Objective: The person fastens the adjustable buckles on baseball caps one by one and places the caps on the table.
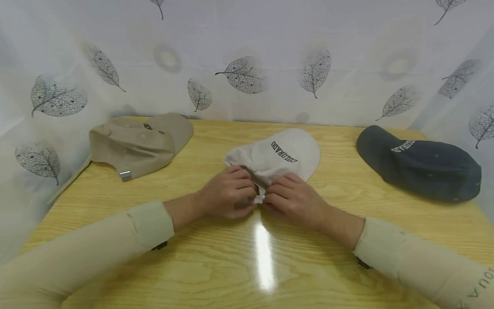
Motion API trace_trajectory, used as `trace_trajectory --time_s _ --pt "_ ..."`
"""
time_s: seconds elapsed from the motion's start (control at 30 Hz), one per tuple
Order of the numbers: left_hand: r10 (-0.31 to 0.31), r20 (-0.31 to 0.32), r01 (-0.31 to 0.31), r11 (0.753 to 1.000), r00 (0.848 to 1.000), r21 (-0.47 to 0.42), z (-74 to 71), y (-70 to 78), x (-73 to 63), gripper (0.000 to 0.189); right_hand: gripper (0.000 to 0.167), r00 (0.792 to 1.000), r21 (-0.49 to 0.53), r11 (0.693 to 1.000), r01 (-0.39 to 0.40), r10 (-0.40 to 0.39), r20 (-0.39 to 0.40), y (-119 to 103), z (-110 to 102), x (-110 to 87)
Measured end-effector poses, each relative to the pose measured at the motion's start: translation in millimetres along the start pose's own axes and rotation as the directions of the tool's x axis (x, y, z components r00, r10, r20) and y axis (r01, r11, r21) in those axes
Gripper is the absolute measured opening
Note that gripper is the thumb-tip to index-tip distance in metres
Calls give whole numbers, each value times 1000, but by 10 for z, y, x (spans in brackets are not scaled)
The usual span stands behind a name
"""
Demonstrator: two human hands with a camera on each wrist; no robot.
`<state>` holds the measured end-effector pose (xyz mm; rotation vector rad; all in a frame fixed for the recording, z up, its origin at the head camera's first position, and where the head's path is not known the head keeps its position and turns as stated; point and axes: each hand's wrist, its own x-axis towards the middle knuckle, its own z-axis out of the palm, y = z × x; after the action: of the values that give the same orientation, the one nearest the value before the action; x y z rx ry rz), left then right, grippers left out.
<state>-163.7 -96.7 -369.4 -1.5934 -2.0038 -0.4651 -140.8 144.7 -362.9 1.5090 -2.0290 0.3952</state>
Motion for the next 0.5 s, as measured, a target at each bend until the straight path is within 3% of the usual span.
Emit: trace_trajectory --time_s 0.13,0.5 --pt "14 11 -14 1000 1000 26 -5 -7 -8 18 16 999 -6 1000 -16 16 32 -12 -21 6" --pt "11 32 -14 997 999 82 -28 10 -4 14 17 1000 -13 1000 -12 12 22 -18 -19 13"
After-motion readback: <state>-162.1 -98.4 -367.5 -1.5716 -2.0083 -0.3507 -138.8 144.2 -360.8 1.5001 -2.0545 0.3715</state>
